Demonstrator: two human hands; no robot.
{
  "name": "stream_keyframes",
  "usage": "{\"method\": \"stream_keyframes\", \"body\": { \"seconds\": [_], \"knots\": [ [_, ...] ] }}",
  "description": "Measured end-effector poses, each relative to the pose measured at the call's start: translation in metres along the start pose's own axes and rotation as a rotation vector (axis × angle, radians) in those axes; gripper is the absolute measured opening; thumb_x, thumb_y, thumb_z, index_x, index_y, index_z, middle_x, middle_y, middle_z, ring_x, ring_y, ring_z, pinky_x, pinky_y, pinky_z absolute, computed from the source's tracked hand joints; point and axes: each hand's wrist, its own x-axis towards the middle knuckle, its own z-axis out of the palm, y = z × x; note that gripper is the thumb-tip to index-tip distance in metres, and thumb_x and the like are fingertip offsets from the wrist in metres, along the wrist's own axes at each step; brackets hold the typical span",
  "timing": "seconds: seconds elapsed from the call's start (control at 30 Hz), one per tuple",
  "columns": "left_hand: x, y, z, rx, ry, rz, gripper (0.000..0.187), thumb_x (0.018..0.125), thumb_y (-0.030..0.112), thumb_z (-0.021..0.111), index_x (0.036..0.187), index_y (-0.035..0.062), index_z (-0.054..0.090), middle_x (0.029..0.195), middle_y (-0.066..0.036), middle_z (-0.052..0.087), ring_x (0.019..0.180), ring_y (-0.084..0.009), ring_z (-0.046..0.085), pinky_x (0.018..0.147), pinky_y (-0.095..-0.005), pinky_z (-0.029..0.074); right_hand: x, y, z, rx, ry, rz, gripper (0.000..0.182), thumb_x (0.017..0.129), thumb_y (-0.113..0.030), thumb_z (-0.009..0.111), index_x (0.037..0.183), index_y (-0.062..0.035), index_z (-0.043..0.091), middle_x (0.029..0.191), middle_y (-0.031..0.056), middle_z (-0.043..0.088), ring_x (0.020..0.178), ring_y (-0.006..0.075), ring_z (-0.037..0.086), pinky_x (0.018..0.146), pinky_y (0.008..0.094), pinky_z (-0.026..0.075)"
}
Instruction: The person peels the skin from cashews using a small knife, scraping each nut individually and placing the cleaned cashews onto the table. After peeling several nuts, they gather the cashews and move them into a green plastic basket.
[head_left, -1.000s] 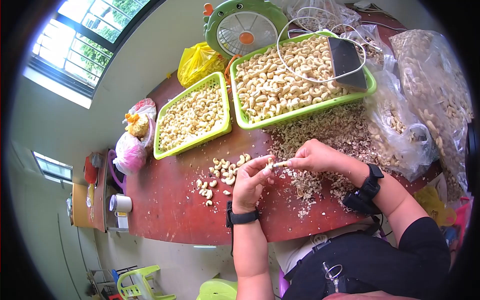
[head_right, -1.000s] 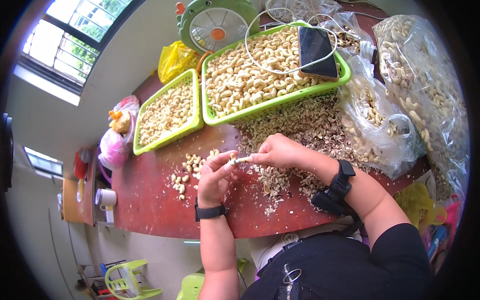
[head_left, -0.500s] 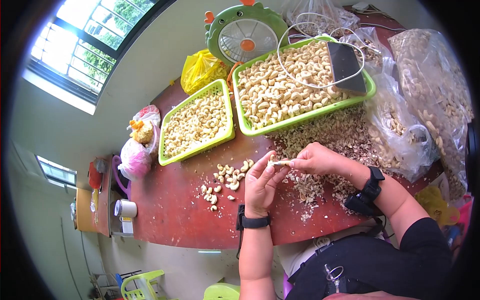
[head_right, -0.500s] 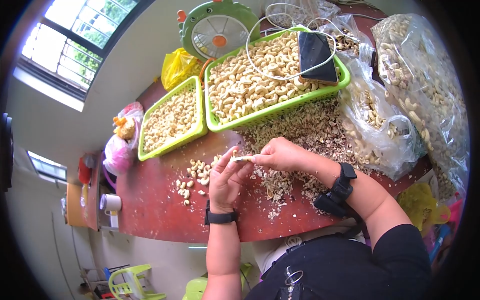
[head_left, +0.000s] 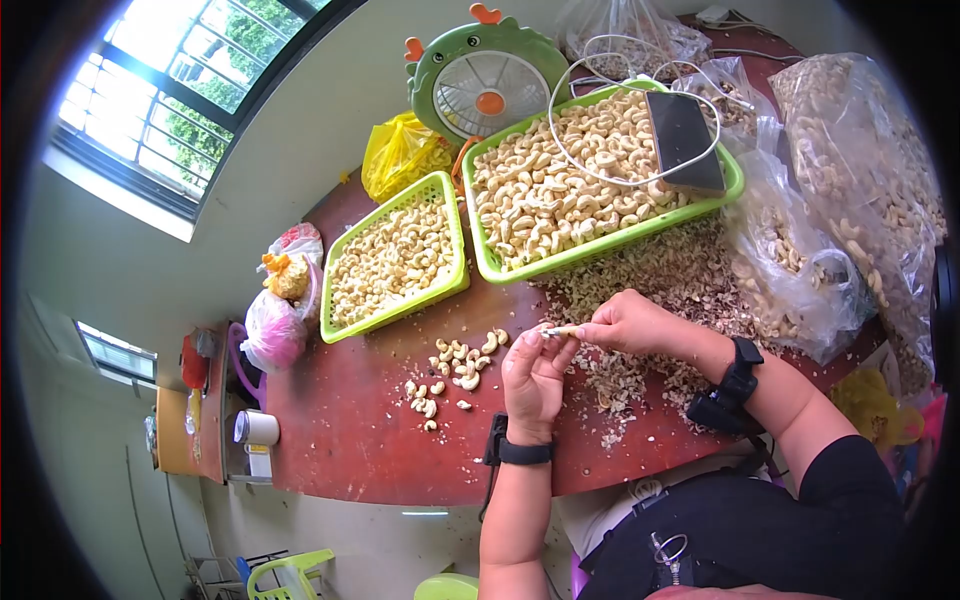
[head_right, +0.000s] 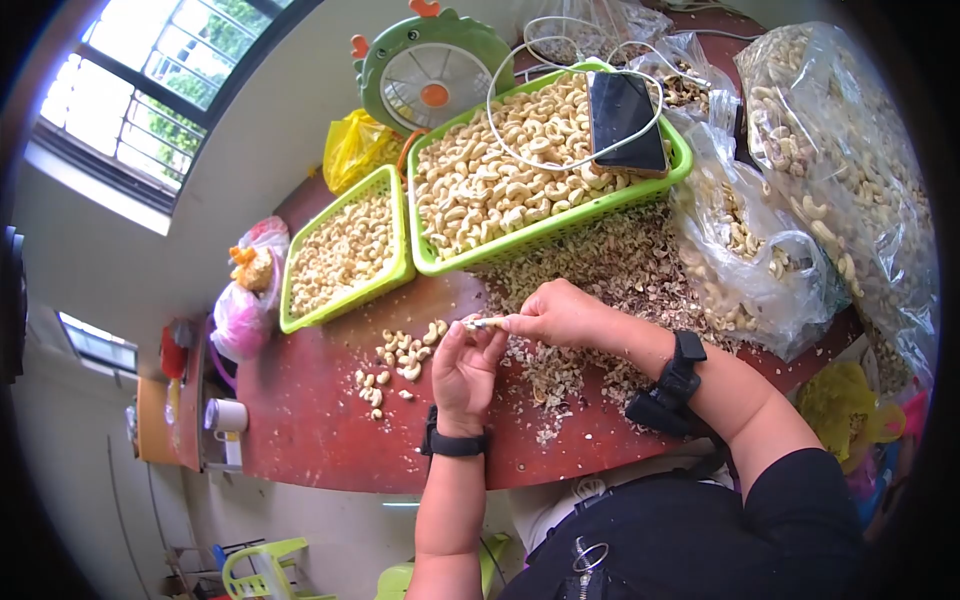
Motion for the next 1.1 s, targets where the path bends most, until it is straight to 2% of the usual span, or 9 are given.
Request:
{"method": "stream_keyframes", "body": {
  "seconds": [0.17,0.27,0.43,0.53,0.6,0.73,0.8,0.93,1.1],
  "knots": [
    [0.0007,-0.0003,0.0009,-0.107,-0.018,-0.005,0.021,0.085,0.015,0.045,0.09,-0.0038,0.054,0.087,-0.011,0.059,0.085,-0.0212,0.057,0.083,-0.0373,0.046,-0.0007,-0.0003,-0.0011,0.021,0.078,0.007,0.039,0.078,-0.037,0.054,0.061,-0.0027,0.061,0.044,0.002,0.048,0.04,0.008,0.042,0.04,0.0252,0.035],
    [0.0009,-0.0002,0.0038,-0.029,0.076,0.014,0.021,0.085,0.016,0.046,0.091,-0.0021,0.054,0.087,-0.01,0.059,0.087,-0.0219,0.057,0.084,-0.0379,0.046,0.0012,0.0036,-0.0007,0.075,0.076,0.017,0.038,0.079,-0.035,0.054,0.061,-0.0015,0.06,0.044,0.0018,0.047,0.041,0.0077,0.042,0.041,0.0249,0.035],
    [0.0007,-0.0018,0.004,0.062,0.133,0.034,0.018,0.083,0.01,0.047,0.097,0.0007,0.052,0.092,-0.011,0.058,0.09,-0.0245,0.056,0.083,-0.0397,0.047,0.0022,0.0051,0.0027,0.124,0.063,-0.031,0.039,0.079,-0.035,0.054,0.06,-0.0014,0.058,0.045,0.0018,0.047,0.042,0.0078,0.042,0.042,0.0246,0.036],
    [0.0013,-0.0028,0.0029,0.066,0.164,0.059,0.017,0.083,0.006,0.047,0.099,0.001,0.051,0.094,-0.012,0.057,0.089,-0.0255,0.057,0.079,-0.0387,0.049,0.0002,0.001,0.0032,0.04,0.049,-0.025,0.04,0.079,-0.036,0.054,0.06,-0.0015,0.059,0.046,0.0022,0.048,0.043,0.0081,0.043,0.042,0.0247,0.037],
    [0.0016,-0.0031,0.0031,0.065,0.175,0.071,0.017,0.083,0.005,0.048,0.099,0.0002,0.05,0.093,-0.012,0.057,0.088,-0.0252,0.057,0.078,-0.0384,0.05,-0.0006,0.0006,0.0056,0.054,0.044,-0.047,0.039,0.08,-0.033,0.053,0.056,-0.0022,0.054,0.043,-0.0013,0.042,0.041,0.006,0.037,0.039,0.0236,0.031],
    [0.0016,-0.0037,0.0031,0.085,0.176,0.091,0.017,0.083,0.003,0.048,0.099,-0.0011,0.05,0.092,-0.012,0.057,0.087,-0.0256,0.058,0.076,-0.0379,0.051,-0.0007,-0.0001,0.0069,0.033,0.065,-0.083,0.04,0.08,-0.033,0.053,0.055,-0.0018,0.054,0.042,-0.0012,0.042,0.041,0.0059,0.036,0.039,0.0239,0.031],
    [0.0013,-0.0043,0.0052,0.098,0.177,0.104,0.017,0.083,0.003,0.047,0.099,-0.0012,0.05,0.092,-0.013,0.057,0.087,-0.0261,0.058,0.076,-0.0384,0.051,0.0022,0.0051,0.0064,0.008,0.052,-0.044,0.041,0.08,-0.038,0.052,0.061,-0.0022,0.059,0.043,0.0044,0.047,0.039,0.0094,0.042,0.04,0.0263,0.036],
    [0.0009,-0.004,0.0052,0.131,0.182,0.118,0.019,0.082,0.001,0.048,0.101,-0.0016,0.049,0.093,-0.014,0.057,0.089,-0.0295,0.057,0.076,-0.0388,0.051,0.0022,0.0051,0.0051,-0.037,0.058,-0.076,0.042,0.079,-0.039,0.052,0.06,-0.0023,0.059,0.043,0.0043,0.047,0.038,0.0104,0.042,0.04,0.0269,0.035],
    [0.0011,-0.0039,0.0061,0.136,0.188,0.118,0.018,0.083,0.002,0.047,0.1,-0.0023,0.049,0.092,-0.013,0.057,0.089,-0.0285,0.057,0.077,-0.0405,0.05,0.0019,0.004,0.0063,-0.059,0.073,-0.094,0.042,0.079,-0.039,0.052,0.059,-0.002,0.058,0.043,0.0046,0.047,0.039,0.0109,0.042,0.04,0.0273,0.035]
  ]
}}
